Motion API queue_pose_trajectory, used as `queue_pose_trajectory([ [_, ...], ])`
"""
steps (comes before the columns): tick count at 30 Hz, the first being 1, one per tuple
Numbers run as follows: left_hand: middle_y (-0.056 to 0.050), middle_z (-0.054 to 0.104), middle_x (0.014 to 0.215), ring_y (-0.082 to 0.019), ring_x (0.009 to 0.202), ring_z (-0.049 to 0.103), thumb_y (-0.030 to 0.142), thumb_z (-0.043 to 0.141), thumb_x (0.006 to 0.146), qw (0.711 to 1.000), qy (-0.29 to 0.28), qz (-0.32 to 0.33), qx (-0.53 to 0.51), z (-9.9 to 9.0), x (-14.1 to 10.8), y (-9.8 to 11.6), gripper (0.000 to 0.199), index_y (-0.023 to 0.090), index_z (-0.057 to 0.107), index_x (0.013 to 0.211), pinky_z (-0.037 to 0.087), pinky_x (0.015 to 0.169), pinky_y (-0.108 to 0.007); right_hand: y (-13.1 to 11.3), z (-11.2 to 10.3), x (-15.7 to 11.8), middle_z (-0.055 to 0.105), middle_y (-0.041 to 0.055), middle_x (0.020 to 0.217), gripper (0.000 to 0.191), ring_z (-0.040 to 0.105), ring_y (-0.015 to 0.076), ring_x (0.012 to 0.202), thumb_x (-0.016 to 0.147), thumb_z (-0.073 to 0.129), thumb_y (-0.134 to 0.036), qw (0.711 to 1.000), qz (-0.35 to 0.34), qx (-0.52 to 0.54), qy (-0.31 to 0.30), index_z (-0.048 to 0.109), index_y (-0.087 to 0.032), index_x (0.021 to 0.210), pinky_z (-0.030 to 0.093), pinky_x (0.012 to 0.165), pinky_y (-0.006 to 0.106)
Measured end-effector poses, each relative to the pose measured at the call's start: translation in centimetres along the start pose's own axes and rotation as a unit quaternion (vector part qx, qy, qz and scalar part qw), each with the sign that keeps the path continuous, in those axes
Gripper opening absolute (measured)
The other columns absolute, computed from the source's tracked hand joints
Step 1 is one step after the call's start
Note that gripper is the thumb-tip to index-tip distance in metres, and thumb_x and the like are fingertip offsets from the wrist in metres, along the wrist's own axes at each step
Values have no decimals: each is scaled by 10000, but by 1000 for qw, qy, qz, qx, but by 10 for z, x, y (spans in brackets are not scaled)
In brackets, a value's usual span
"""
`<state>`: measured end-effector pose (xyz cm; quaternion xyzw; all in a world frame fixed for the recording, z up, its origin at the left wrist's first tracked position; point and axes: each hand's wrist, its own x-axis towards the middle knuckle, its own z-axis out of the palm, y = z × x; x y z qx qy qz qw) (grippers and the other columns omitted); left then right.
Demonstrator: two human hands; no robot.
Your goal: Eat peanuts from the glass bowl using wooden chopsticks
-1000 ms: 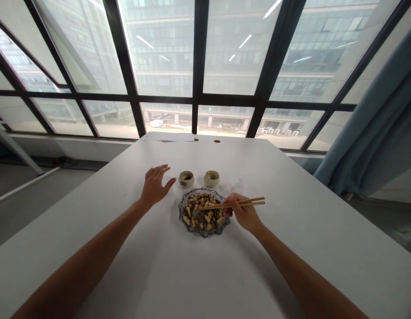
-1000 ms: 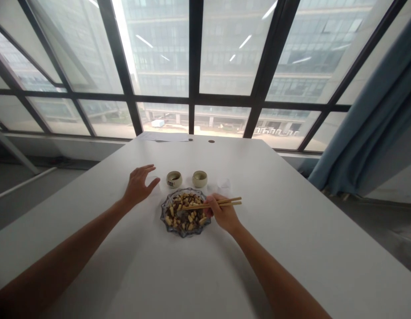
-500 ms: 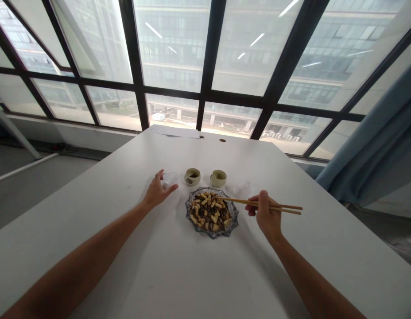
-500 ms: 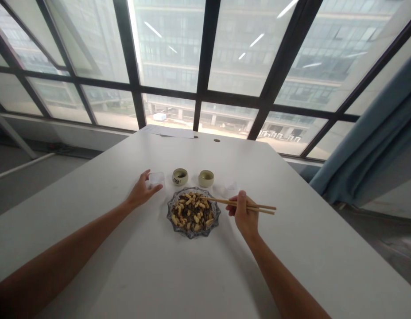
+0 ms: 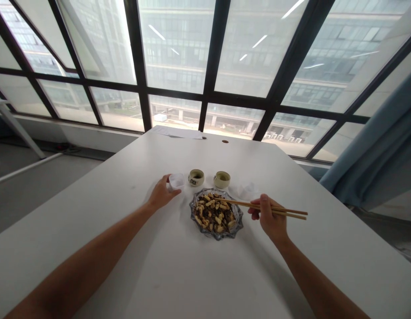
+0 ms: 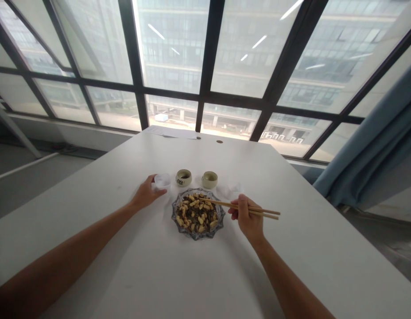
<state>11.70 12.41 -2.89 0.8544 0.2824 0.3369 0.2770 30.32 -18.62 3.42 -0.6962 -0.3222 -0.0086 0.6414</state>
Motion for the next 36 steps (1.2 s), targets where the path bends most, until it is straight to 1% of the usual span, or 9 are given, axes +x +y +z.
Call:
queue_pose_trajectory([
  [2,-107,644,1167,-273,1088,615,324,752,684,999,16,28,3,1,-1,0,618,197,505,1236,508,939,-437,0,-2,1,629,50,477,580,524,126,350,853,517,-697,1000,-1,4,-7,651,-168,656,423,334,236],
  [5,-96,624,1197,-272,1139,579,262,753,683,996,32,83,9,2,-2,1,578,218,517,1210,492,977,-444,0,-3,3,629,51,479,577,523,125,351,838,539,-700,999,-1,5,-44,656,-168,646,422,333,236],
  [9,-97,613,1220,-274,1167,559,261,757,695,991,19,136,11,2,-4,5,567,225,519,1208,464,1027,-453,-1,-3,2,649,56,517,537,550,129,381,843,572,-663,995,-4,1,-98,671,-167,663,433,349,233],
  [12,-100,609,1229,-277,1177,552,263,754,707,988,14,152,13,2,-5,7,567,221,511,1218,457,1036,-458,-2,-1,2,648,53,521,527,552,128,383,844,581,-652,993,-7,-8,-113,678,-165,666,432,352,231],
  [24,-101,615,1209,-283,1164,565,262,761,688,993,7,117,11,3,-5,8,569,221,513,1198,461,1030,-465,2,-5,5,647,51,510,544,544,136,376,837,559,-684,998,6,11,-62,673,-174,685,443,356,246],
  [28,-99,616,1209,-280,1162,567,267,760,685,994,7,109,12,4,-5,7,574,220,512,1200,462,1029,-462,-2,0,2,671,55,550,527,571,151,417,810,587,-689,996,3,11,-84,690,-185,690,482,390,267],
  [31,-99,616,1210,-278,1160,570,275,752,691,995,7,101,10,4,-6,6,570,219,511,1204,470,1015,-458,-1,5,-2,688,58,590,480,604,166,473,803,631,-647,994,1,2,-113,698,-185,689,506,434,275],
  [33,-102,615,1214,-278,1158,573,276,748,694,995,4,94,10,4,-6,7,574,216,507,1211,474,1006,-454,1,8,-5,687,55,593,453,611,167,488,818,637,-615,993,-1,-7,-114,697,-185,685,509,448,274],
  [36,-113,614,1234,-289,1159,578,284,744,695,997,10,77,25,4,-6,7,610,214,484,1243,457,1010,-471,4,11,-7,680,50,583,462,591,158,459,826,625,-621,996,-6,1,-91,687,-185,686,499,434,275],
])
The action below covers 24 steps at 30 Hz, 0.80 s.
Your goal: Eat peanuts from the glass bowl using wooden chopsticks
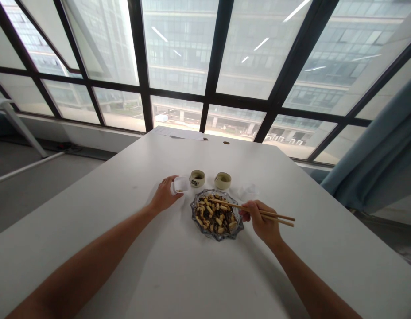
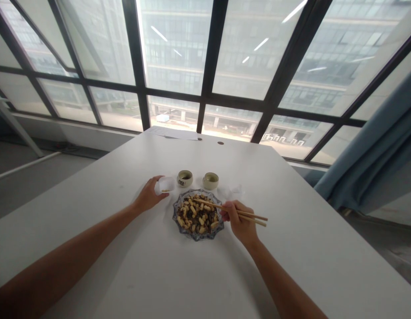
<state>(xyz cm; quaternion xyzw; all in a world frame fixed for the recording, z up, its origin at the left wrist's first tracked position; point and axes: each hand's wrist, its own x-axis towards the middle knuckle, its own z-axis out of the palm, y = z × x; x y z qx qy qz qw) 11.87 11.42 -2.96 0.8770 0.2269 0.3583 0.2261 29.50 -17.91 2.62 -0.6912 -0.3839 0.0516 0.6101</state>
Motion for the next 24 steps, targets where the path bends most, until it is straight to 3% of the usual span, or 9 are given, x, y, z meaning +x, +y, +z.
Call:
queue_pose_trajectory([
  [4,-137,637,1206,-303,1118,619,342,748,702,997,18,-73,17,1,3,-6,763,209,378,1356,457,974,-489,10,1,6,654,46,522,524,550,144,383,779,628,-686,994,49,78,62,662,-171,689,450,368,265],
  [9,-151,654,1182,-316,1125,628,538,772,653,988,-14,-147,40,-7,17,-17,962,194,297,1417,449,964,-483,37,0,18,625,39,478,546,524,127,337,714,678,-703,959,146,215,114,610,-163,667,414,310,236],
  [11,-176,619,1262,-337,1181,592,600,763,639,990,-10,-125,60,-11,26,-14,980,200,318,1416,413,1005,-509,45,1,20,622,35,483,525,532,128,344,713,694,-682,950,162,241,119,599,-168,670,425,307,234],
  [14,-195,540,1386,-375,1292,491,625,721,678,994,-19,-41,100,-11,43,4,880,211,403,1386,281,1099,-573,50,2,21,625,28,491,504,543,124,361,706,717,-657,935,185,270,134,591,-170,674,433,312,223],
  [17,-199,512,1424,-381,1335,444,572,715,701,987,-103,8,126,0,65,24,841,202,418,1396,174,1134,-613,49,3,21,624,17,487,522,522,110,351,682,728,-673,925,202,285,152,591,-169,679,432,314,215],
  [21,-203,505,1431,-383,1347,433,501,753,659,961,-231,17,152,18,89,38,842,211,441,1385,97,1130,-655,47,1,19,624,16,490,531,524,105,362,694,711,-684,931,173,284,150,597,-166,683,434,331,208],
  [24,-173,583,1341,-369,1277,506,478,740,672,948,-269,34,169,25,96,41,728,236,504,1317,90,1120,-668,47,1,19,628,22,491,548,523,105,363,677,714,-699,930,169,289,151,602,-163,676,425,332,208],
])
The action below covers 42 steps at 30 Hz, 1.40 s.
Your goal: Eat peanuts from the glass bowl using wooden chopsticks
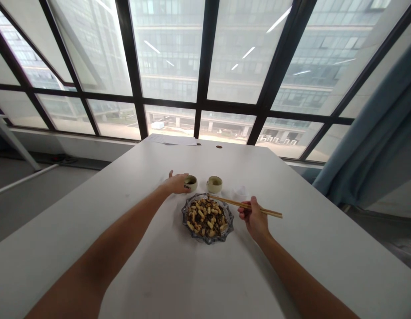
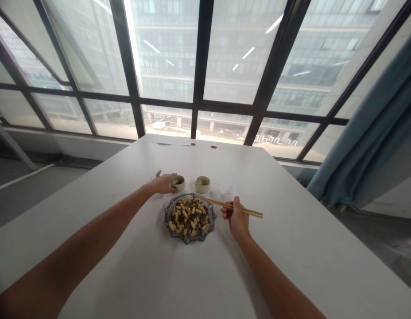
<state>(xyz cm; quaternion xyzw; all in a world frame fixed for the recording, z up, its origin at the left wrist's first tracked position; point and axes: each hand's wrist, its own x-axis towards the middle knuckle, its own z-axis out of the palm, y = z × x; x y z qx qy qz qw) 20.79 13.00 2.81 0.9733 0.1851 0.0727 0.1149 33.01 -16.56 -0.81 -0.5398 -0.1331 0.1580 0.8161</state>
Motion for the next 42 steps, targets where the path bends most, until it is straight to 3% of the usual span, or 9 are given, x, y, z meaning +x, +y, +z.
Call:
queue_pose_trajectory([
  [5,-118,647,1191,-322,1176,565,423,796,620,990,77,100,62,0,-9,10,656,229,555,1199,112,1155,-579,2,0,2,635,34,495,552,533,124,366,700,684,-708,1000,-21,-9,-10,607,-162,679,418,332,228],
  [8,-117,653,1153,-310,1151,570,420,784,647,984,94,123,91,0,-13,15,624,197,549,1181,116,1155,-562,3,1,3,630,30,488,560,523,114,358,692,690,-709,1000,-24,-1,-1,605,-157,675,403,332,218],
  [15,-115,657,1152,-308,1155,559,429,775,671,985,89,104,109,-1,-14,16,613,184,549,1185,103,1152,-546,2,3,3,623,26,478,505,525,109,365,711,719,-647,999,-13,29,19,605,-158,661,395,329,201],
  [23,-142,662,1180,-324,1156,561,522,726,700,990,59,27,126,-6,-15,26,631,185,566,1209,139,1140,-536,-6,-4,11,553,-8,442,375,454,82,325,944,518,-424,981,143,131,33,547,-184,657,363,306,179],
  [29,-161,671,1163,-342,1160,566,560,702,707,993,41,-11,114,-6,-12,24,638,169,584,1198,143,1132,-556,-9,-5,12,543,-10,443,386,454,84,328,950,508,-431,983,134,129,11,532,-189,649,367,320,177],
  [34,-148,689,1119,-347,1144,580,607,672,717,992,27,-20,123,-5,-9,19,604,194,607,1152,155,1118,-571,-12,0,10,545,-1,433,402,437,80,323,989,432,-364,979,143,140,47,539,-184,646,356,323,172],
  [38,-142,693,1141,-340,1154,582,606,666,727,992,16,-19,120,-5,-10,18,605,209,602,1180,142,1127,-581,-11,-2,11,548,-1,433,396,448,87,328,959,494,-426,984,125,122,30,532,-189,645,368,322,178],
  [42,-195,576,1357,-360,1285,489,608,686,724,993,79,-5,82,-4,-24,11,788,169,501,1352,109,1157,-582,-12,-3,11,552,2,432,399,455,85,328,953,504,-432,985,119,121,39,531,-185,641,363,322,171],
])
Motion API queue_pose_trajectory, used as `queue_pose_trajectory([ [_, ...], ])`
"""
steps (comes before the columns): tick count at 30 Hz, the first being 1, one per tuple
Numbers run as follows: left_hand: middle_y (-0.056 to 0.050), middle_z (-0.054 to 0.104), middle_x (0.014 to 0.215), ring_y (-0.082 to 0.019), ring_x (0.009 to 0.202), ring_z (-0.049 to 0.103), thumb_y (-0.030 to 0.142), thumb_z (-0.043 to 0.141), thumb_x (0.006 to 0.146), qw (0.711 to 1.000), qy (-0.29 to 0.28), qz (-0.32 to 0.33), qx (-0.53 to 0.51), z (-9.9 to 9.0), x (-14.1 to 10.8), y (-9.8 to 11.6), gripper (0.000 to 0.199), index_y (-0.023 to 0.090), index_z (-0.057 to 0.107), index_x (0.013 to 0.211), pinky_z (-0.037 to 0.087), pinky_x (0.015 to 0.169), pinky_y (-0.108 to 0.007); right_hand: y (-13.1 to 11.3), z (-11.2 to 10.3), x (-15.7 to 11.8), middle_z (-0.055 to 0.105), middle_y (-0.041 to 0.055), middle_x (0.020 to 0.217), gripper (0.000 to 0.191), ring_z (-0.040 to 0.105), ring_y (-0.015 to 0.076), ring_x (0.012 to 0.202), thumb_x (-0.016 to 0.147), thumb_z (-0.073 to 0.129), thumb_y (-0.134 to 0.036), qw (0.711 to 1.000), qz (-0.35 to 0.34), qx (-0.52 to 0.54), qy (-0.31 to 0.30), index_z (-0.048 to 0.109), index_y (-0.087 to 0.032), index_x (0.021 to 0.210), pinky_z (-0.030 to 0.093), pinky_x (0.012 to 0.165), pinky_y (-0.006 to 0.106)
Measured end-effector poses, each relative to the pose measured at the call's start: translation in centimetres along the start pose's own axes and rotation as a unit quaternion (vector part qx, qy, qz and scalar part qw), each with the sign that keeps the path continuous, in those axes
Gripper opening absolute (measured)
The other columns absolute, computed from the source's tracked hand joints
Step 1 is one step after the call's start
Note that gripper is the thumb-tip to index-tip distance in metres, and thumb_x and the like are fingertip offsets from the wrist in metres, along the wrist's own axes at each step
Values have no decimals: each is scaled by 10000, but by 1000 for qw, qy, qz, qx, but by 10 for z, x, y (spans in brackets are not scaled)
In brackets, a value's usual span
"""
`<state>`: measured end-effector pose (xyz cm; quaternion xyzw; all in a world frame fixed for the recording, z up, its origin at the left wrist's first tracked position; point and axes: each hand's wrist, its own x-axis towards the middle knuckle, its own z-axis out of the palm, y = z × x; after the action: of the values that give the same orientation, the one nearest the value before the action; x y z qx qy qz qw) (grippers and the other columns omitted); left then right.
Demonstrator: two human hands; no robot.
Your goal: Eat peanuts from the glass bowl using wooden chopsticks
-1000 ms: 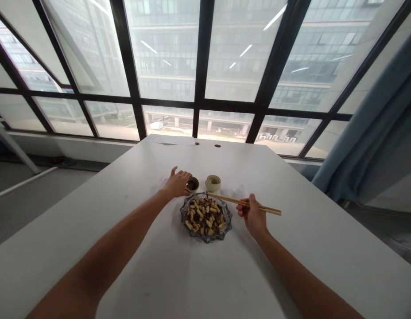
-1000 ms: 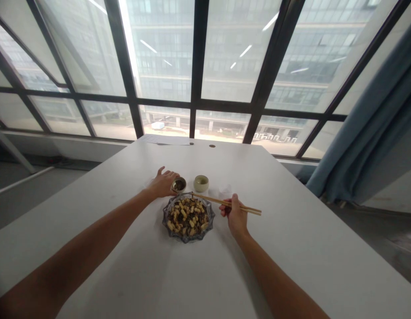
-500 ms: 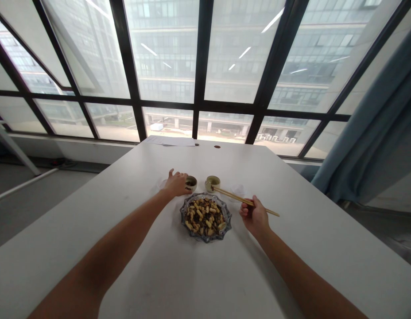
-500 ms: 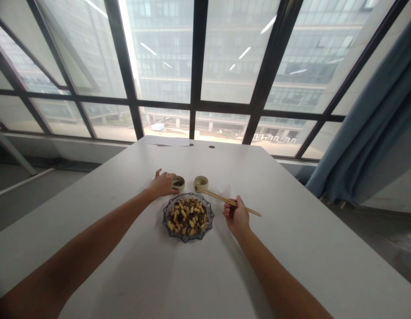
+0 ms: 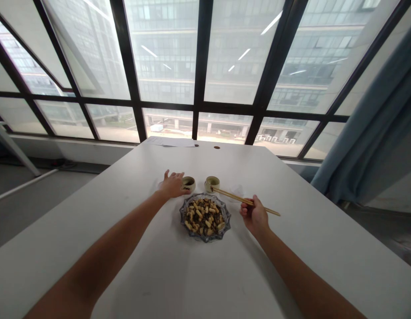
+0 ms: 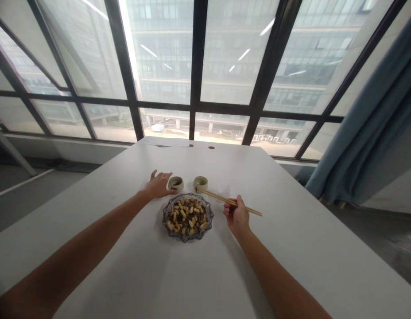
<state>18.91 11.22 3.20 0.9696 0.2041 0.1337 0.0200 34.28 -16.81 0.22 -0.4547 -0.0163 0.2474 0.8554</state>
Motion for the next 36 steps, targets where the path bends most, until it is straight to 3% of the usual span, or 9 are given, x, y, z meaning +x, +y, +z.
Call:
queue_pose_trajectory([
  [6,-190,465,1468,-347,1368,405,614,632,785,981,188,-23,-34,10,-43,-27,792,168,428,1408,123,1179,-560,0,6,-5,548,2,423,403,435,80,318,983,449,-384,1000,5,8,28,532,-180,646,341,312,167],
  [10,-213,431,1477,-361,1385,381,608,684,738,960,244,-93,-102,31,-62,-48,877,146,382,1419,241,1155,-537,3,7,-6,559,4,426,403,445,83,325,970,480,-399,999,-2,2,33,534,-180,636,356,314,170],
  [13,-232,454,1445,-360,1346,432,605,710,698,945,216,-150,-197,46,-66,-60,964,119,331,1440,347,1105,-515,6,7,-9,573,9,438,410,490,93,351,904,583,-478,998,-45,-23,21,544,-178,627,375,324,175],
  [16,-224,504,1394,-326,1275,512,580,711,702,934,162,-176,-266,51,-68,-63,993,99,290,1462,403,1073,-461,8,8,-17,596,22,462,453,532,113,381,809,662,-580,988,-136,-69,-17,585,-168,635,395,340,199],
  [20,-197,582,1298,-311,1195,579,538,707,725,935,122,-192,-272,46,-69,-59,953,102,297,1466,437,1036,-441,8,9,-33,646,45,522,491,555,132,403,796,641,-642,947,-264,-169,-75,650,-164,685,432,396,251],
  [23,-185,612,1251,-306,1136,616,518,695,744,939,110,-193,-261,43,-71,-56,899,111,326,1456,463,1001,-433,7,7,-43,665,43,550,479,568,137,421,840,598,-633,909,-322,-244,-104,668,-178,708,444,431,267],
  [28,-170,651,1179,-299,1065,652,471,700,756,941,113,-195,-251,40,-71,-53,849,113,356,1446,496,944,-419,8,18,-50,659,28,552,474,563,137,425,868,554,-640,901,-338,-252,-102,650,-200,720,445,432,269],
  [36,-151,664,1170,-278,1049,662,459,704,760,941,111,-188,-259,41,-71,-51,800,145,386,1424,505,929,-395,18,73,-23,660,23,590,480,563,124,475,878,527,-642,880,-347,-285,-156,666,-200,751,459,466,248],
])
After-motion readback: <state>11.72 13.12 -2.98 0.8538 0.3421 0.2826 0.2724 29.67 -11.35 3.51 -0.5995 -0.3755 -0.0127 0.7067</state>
